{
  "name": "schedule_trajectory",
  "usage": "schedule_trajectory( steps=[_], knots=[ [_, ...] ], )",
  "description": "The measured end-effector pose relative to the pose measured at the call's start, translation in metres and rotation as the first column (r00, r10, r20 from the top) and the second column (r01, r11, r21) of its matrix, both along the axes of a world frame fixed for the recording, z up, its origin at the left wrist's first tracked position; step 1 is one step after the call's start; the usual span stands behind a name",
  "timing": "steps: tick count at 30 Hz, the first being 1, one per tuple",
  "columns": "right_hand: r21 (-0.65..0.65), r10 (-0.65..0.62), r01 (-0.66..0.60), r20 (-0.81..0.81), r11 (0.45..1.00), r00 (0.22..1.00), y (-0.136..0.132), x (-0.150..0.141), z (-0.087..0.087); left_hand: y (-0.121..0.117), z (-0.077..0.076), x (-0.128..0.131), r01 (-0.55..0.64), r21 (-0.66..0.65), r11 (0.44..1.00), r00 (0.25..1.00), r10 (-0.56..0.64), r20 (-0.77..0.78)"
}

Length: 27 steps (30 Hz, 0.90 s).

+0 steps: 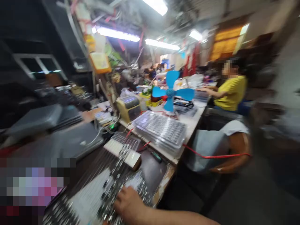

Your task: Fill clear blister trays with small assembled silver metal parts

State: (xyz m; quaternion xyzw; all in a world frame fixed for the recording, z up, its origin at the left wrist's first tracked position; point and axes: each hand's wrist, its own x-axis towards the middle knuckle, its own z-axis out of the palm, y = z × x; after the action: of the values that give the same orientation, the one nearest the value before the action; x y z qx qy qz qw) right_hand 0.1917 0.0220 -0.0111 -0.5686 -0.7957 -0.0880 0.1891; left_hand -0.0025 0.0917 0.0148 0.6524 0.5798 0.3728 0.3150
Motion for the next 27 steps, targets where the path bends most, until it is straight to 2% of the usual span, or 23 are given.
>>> schedule_trajectory(
  steps=[1,3,4,6,9,13,20,27],
  knots=[
    [-0.001,-0.029,0.029,-0.045,1.000,0.999,-0.007,0.001,0.006,-0.021,-0.002,-0.017,-0.036,-0.051,0.998,0.999,0.036,-0.003],
    [-0.043,0.010,-0.015,-0.124,0.999,0.992,-0.014,0.005,0.013,-0.062,-0.002,-0.035,-0.059,-0.159,0.986,0.998,0.064,0.027],
    [-0.068,0.038,-0.049,-0.162,0.996,0.986,-0.015,0.007,0.014,-0.077,-0.001,-0.035,-0.053,-0.180,0.982,0.995,0.067,0.072],
    [-0.101,0.084,-0.110,-0.232,0.989,0.969,-0.012,0.009,0.013,-0.093,0.000,-0.026,-0.078,-0.133,0.988,0.991,0.091,0.098],
    [-0.078,0.077,-0.111,-0.352,0.991,0.933,-0.010,0.010,0.011,-0.095,0.000,-0.009,-0.053,-0.043,0.998,0.998,0.055,0.043],
    [-0.054,0.114,-0.151,-0.421,0.987,0.900,-0.013,0.011,0.013,-0.099,-0.003,0.002,0.015,0.053,0.998,0.999,-0.013,-0.042],
    [-0.073,0.130,-0.176,-0.412,0.982,0.902,-0.013,0.011,0.016,-0.100,-0.008,0.010,0.046,0.109,0.993,0.991,-0.032,-0.127],
    [-0.056,0.151,-0.191,-0.417,0.980,0.896,-0.013,0.013,0.015,-0.100,-0.005,0.015,0.047,0.108,0.993,0.981,-0.025,-0.194]
  ],
)
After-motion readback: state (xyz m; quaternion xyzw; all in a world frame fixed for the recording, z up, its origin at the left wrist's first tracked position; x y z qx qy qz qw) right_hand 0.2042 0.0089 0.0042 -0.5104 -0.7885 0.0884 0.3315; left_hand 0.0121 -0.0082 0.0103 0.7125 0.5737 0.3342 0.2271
